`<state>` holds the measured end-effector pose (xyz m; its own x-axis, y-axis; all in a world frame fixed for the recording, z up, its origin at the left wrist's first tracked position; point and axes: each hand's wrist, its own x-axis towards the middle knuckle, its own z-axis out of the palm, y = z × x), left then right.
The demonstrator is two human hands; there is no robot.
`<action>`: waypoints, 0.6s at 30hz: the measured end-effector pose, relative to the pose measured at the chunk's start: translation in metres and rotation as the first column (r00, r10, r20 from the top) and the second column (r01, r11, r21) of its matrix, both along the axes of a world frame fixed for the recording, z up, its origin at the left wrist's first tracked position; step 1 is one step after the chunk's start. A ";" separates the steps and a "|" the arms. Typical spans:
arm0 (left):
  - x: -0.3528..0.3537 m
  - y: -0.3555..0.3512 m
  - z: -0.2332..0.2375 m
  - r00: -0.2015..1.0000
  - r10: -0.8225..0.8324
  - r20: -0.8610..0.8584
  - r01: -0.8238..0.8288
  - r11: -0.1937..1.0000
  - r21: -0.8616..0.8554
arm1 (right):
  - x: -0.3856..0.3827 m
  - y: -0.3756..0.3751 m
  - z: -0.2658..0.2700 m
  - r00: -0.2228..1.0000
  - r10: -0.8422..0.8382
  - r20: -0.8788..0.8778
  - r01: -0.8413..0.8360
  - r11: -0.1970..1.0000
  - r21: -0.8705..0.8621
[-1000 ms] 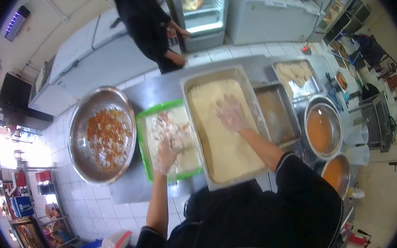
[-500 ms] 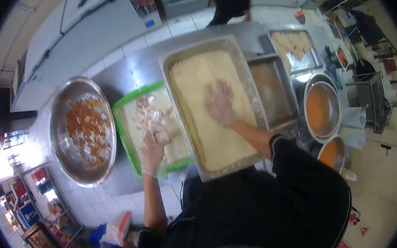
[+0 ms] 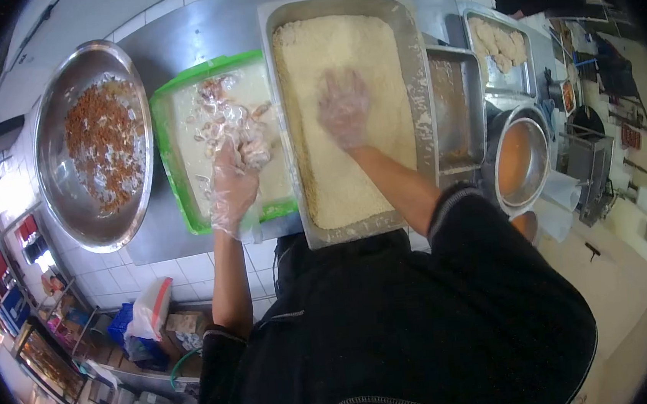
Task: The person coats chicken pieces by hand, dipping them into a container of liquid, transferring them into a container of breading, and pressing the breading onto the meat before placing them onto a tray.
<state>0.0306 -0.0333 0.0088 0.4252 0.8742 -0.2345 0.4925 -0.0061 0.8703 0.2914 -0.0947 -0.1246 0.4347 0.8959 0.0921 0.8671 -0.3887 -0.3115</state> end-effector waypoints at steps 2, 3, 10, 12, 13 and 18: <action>0.006 0.011 0.008 0.994 0.037 0.104 -0.027 0.995 -0.096 | -0.007 -0.017 -0.011 0.985 -0.031 0.170 0.037 0.999 -0.035; 0.005 0.010 0.008 0.983 0.064 0.173 -0.031 0.982 -0.185 | -0.010 -0.033 -0.016 0.968 -0.050 0.244 0.069 0.995 -0.071; -0.009 0.001 -0.003 0.996 0.003 0.086 0.005 0.996 -0.085 | -0.005 -0.034 0.002 0.993 -0.016 0.119 0.022 0.998 -0.053; -0.008 0.006 -0.003 0.987 0.011 0.157 0.009 0.992 -0.125 | -0.004 -0.012 -0.003 0.986 -0.155 0.058 0.154 0.988 0.025; -0.009 0.001 -0.004 0.982 0.020 0.186 0.010 0.987 -0.161 | -0.007 -0.008 -0.008 0.989 -0.127 0.075 0.125 0.992 0.033; -0.005 0.002 0.024 0.992 0.011 -0.129 -0.037 0.978 -0.203 | -0.005 0.016 -0.038 0.961 -0.137 0.239 0.129 0.990 0.052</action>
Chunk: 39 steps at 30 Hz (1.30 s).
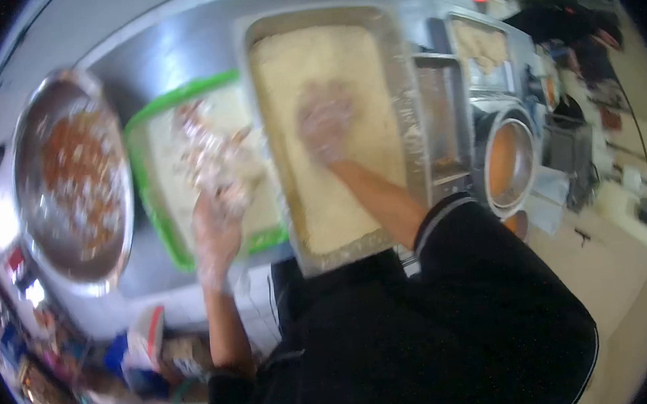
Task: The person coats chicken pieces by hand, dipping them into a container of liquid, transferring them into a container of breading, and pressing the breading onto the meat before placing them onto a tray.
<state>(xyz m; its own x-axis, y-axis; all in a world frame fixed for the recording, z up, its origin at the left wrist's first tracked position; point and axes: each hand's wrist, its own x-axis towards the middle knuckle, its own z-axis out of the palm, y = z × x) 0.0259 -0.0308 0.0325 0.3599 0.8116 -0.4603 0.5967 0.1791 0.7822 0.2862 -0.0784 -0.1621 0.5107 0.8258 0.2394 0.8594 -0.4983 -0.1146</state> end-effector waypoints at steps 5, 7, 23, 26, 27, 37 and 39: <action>0.014 0.001 0.012 1.000 -0.025 -0.011 0.026 0.998 0.066 | 0.011 0.003 0.005 0.617 0.240 -0.749 0.040 0.941 0.335; 0.005 0.005 0.015 0.995 -0.099 0.026 0.096 0.991 0.096 | 0.001 -0.003 0.029 0.935 0.040 -0.351 -0.068 0.995 -0.067; 0.004 0.026 0.004 0.961 0.030 0.275 -0.004 0.996 -0.094 | 0.013 -0.011 0.072 0.881 -0.192 -0.432 0.107 0.971 -0.214; 0.000 0.031 -0.003 0.981 -0.003 0.193 0.012 0.999 -0.042 | 0.024 -0.003 0.015 0.974 -0.001 -0.227 -0.004 1.000 -0.020; -0.002 0.031 -0.002 0.985 -0.015 0.172 0.022 0.999 -0.036 | 0.029 -0.008 -0.010 0.959 0.095 -0.266 -0.091 0.995 0.029; -0.004 0.024 0.004 0.984 0.043 0.172 -0.048 0.999 0.020 | -0.016 -0.052 0.037 0.990 0.084 -0.111 -0.089 0.995 -0.044; -0.007 0.023 0.010 0.999 -0.047 0.019 0.043 0.988 0.149 | -0.017 -0.054 0.037 0.979 0.098 -0.181 -0.107 0.993 -0.040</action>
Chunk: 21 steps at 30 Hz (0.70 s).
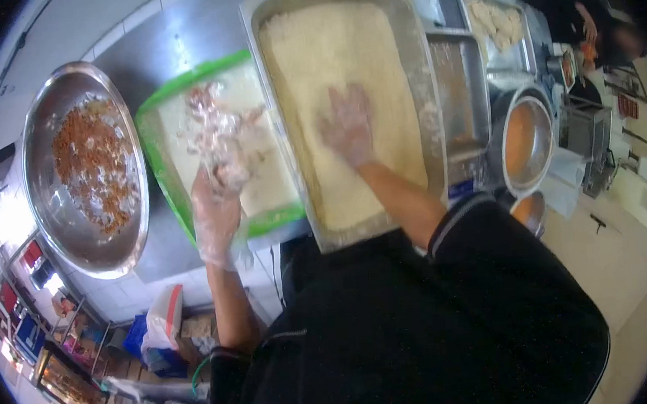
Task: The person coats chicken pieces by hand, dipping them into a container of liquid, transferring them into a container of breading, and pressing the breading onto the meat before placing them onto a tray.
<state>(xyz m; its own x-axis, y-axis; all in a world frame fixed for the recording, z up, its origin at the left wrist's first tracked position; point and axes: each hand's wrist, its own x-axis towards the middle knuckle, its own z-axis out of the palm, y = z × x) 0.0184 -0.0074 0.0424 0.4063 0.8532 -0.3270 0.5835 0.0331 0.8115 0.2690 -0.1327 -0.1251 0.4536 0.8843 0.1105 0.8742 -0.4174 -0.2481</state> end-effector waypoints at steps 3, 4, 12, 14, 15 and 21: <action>-0.010 -0.009 -0.018 0.979 0.083 0.186 -0.058 0.989 -0.134 | 0.005 0.005 0.005 0.997 -0.030 -0.066 0.034 0.998 0.056; -0.008 -0.006 -0.025 0.973 0.053 0.224 -0.036 0.996 -0.078 | 0.002 0.004 0.003 0.996 -0.069 -0.059 0.074 0.993 0.090; -0.021 -0.009 -0.017 0.984 0.001 0.179 -0.002 1.000 0.008 | 0.008 -0.041 0.008 0.994 -0.105 0.027 0.109 0.977 -0.181; -0.025 -0.014 -0.020 0.978 -0.027 0.208 0.012 0.997 0.074 | 0.020 -0.012 0.089 0.967 -0.131 -0.220 -0.012 0.835 -0.550; -0.025 -0.014 -0.022 0.974 -0.044 0.222 0.017 0.993 0.120 | 0.025 -0.010 0.092 0.981 -0.028 -0.192 -0.092 0.804 -0.588; -0.030 -0.008 -0.067 0.980 -0.066 0.187 0.038 0.988 0.150 | 0.079 -0.010 0.018 0.934 0.351 -0.073 -0.327 0.750 -0.575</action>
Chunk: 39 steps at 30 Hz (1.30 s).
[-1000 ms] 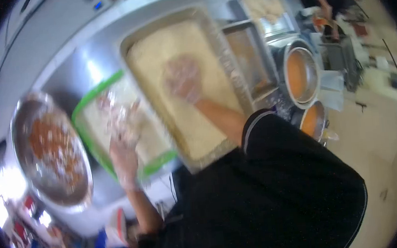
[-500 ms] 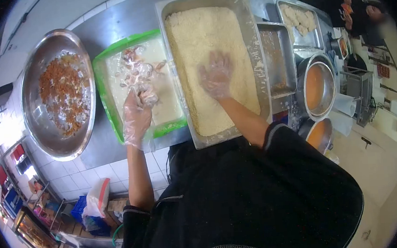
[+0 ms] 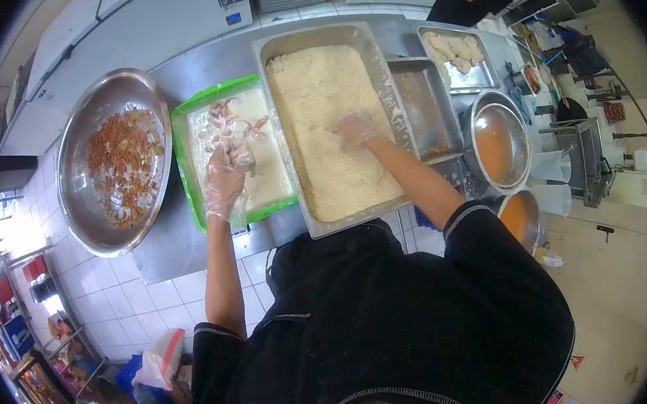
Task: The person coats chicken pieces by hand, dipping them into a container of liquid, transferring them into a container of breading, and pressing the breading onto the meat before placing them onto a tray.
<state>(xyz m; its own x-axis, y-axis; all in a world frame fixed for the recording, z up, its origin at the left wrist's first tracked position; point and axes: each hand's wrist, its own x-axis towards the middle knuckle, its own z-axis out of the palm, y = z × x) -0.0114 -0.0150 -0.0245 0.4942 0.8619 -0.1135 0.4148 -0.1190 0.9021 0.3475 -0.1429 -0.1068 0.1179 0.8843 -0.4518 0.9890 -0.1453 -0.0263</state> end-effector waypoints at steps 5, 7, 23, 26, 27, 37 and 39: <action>0.004 -0.011 0.007 0.999 0.013 0.032 -0.015 0.999 0.037 | -0.014 0.002 0.017 0.997 -0.062 0.038 0.066 0.992 -0.105; 0.006 -0.011 0.019 0.998 -0.017 0.063 0.020 0.999 -0.039 | -0.010 0.003 0.012 1.000 -0.029 0.000 0.029 0.996 -0.089; 0.036 -0.048 0.073 0.969 0.169 -0.179 -0.085 0.912 0.401 | 0.021 -0.014 0.117 0.822 0.287 -0.492 0.222 0.634 0.741; 0.055 -0.049 0.082 0.986 0.169 -0.003 -0.168 0.982 0.082 | 0.032 -0.001 0.098 0.830 0.238 -0.504 0.276 0.610 0.743; 0.085 -0.073 0.120 0.977 0.209 0.039 -0.211 0.974 0.077 | 0.041 -0.006 0.101 0.815 0.238 -0.528 0.309 0.593 0.744; 0.163 -0.102 0.138 0.984 0.161 0.079 -0.158 0.986 -0.045 | 0.252 -0.079 0.205 0.451 -0.014 -0.893 0.648 0.692 0.316; 0.174 -0.106 0.130 0.978 0.182 0.106 -0.178 0.983 -0.051 | 0.317 -0.082 0.161 0.639 0.022 -0.769 0.602 0.608 0.518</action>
<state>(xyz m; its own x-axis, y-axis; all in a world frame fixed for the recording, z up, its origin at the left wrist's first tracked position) 0.1624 -0.1212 0.1058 0.3429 0.9336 -0.1042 0.3242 -0.0135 0.9459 0.6641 -0.2251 0.0540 0.3912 0.8989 0.1975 0.5318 -0.0456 -0.8456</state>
